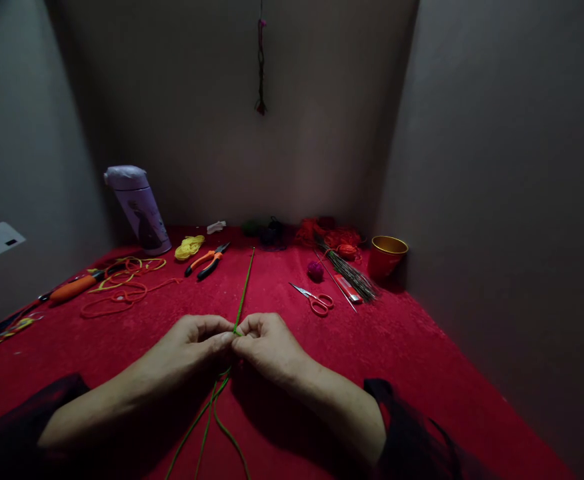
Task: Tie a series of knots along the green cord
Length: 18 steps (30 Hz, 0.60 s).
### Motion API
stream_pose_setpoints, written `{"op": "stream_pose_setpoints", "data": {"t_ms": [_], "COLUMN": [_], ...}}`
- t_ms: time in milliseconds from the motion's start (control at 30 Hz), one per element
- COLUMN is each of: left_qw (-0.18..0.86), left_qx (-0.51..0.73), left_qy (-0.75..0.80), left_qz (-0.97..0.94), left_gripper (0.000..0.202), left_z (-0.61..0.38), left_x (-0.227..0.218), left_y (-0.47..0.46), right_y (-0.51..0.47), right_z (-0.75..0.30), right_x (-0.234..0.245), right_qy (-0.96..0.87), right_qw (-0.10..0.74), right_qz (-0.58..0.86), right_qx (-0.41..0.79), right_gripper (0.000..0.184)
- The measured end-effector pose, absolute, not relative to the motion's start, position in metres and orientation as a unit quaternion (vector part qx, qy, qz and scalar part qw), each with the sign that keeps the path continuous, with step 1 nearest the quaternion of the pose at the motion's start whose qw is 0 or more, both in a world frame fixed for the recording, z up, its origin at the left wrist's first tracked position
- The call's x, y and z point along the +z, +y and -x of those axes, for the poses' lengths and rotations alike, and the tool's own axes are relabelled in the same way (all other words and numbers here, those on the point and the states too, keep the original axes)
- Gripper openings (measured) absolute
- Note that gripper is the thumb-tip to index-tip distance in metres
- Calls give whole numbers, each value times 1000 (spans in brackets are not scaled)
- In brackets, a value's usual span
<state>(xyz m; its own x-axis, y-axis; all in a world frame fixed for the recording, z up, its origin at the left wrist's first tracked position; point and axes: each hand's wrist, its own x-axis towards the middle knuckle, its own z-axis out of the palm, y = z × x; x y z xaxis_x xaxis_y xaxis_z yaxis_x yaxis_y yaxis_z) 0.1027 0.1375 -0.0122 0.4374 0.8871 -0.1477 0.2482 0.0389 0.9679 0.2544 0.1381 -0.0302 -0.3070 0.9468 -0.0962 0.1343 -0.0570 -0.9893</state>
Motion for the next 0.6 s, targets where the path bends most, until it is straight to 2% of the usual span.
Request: {"op": "stream_pose_setpoints", "data": {"t_ms": [200,300,367,467,600], "left_qw": [425,402,431,528,636], "left_qx": [264,277,299,320,295], "left_qy": [509,523,524,511,465], "left_qz": [-701,-699,-672,-598,-541], "left_gripper": [22,20,20,24,28], "left_z": [-97,-97,-98,-100,-98], "left_x": [-13,-12,-11,-8,-6], "left_y": [142,144,144,143,141], "right_y": [135,131,125,112,94], "right_z": [-255,-258,-260,-260,-261], "right_x": [-33,-28,-22,-9,10], "right_qy": [-655,-704,-748,-821,-906], "right_qw": [349,325,305,267,163], "right_qz": [513,528,502,425,308], "right_qx": [432,346,310,271,242], "right_gripper": [8,11,17,18,18]}}
